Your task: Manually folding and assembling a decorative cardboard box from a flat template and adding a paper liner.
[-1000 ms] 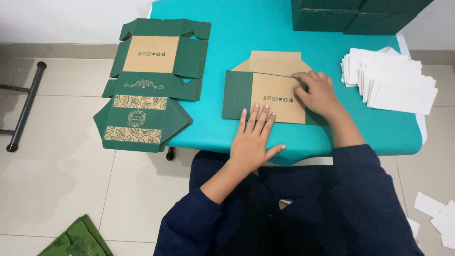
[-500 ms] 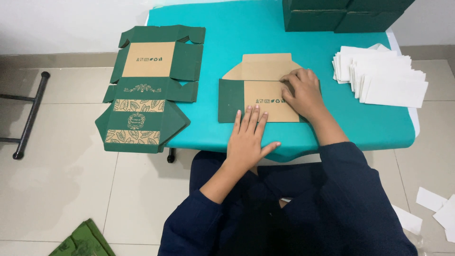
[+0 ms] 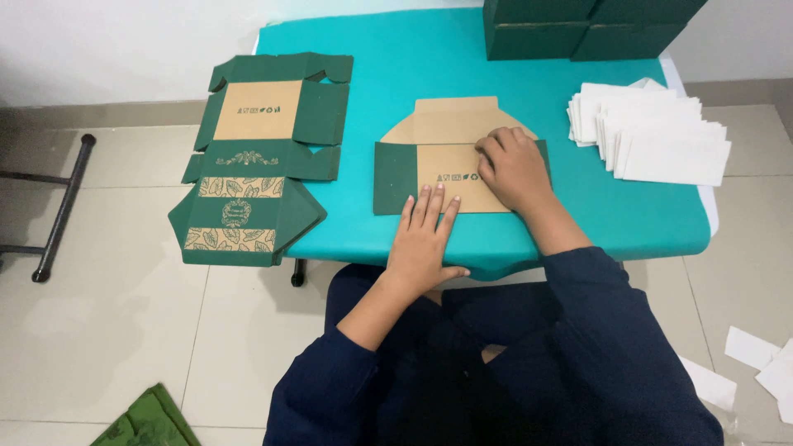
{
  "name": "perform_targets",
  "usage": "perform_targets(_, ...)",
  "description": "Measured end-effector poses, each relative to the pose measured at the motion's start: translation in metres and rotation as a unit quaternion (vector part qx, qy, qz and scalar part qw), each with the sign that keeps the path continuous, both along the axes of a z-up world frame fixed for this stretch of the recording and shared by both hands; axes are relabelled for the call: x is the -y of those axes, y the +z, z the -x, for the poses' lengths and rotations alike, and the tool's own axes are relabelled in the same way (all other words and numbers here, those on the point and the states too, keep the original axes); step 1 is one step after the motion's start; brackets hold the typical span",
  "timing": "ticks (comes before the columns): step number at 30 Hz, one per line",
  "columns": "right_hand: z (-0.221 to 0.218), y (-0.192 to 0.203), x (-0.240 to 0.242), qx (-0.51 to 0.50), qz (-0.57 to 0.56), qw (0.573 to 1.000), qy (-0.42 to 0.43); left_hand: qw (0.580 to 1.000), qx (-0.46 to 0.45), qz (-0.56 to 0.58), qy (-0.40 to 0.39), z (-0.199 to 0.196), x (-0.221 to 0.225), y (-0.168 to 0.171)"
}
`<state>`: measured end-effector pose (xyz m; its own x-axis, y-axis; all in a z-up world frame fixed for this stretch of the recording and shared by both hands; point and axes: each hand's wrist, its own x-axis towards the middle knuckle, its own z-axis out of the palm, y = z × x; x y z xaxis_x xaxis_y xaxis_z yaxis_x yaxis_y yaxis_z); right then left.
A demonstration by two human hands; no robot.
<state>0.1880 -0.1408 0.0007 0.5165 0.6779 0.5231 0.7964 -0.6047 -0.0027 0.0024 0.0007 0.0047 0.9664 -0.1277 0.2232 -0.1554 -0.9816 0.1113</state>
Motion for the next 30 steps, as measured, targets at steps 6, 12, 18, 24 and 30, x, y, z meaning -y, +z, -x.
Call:
perform_targets(6,-0.002,-0.002,-0.001,0.051,-0.008,0.999,0.018,0.995,-0.101,-0.024,-0.003,-0.002,0.002,0.017)
perform_targets(12,-0.006,-0.023,-0.006,0.076,0.044,0.996,-0.008,0.964,-0.259,-0.060,0.017,-0.012,0.008,0.042)
perform_targets(18,-0.001,-0.038,-0.005,0.006,0.061,0.998,-0.029,0.919,-0.382,-0.097,0.029,-0.024,0.018,0.061)
perform_targets(24,0.002,-0.028,0.002,-0.017,0.053,0.998,-0.003,0.918,-0.379,-0.100,0.061,-0.022,0.021,0.059)
perform_targets(30,0.014,0.006,0.012,-0.055,0.050,0.997,0.005,0.927,-0.358,-0.092,0.061,-0.019,0.021,0.058)
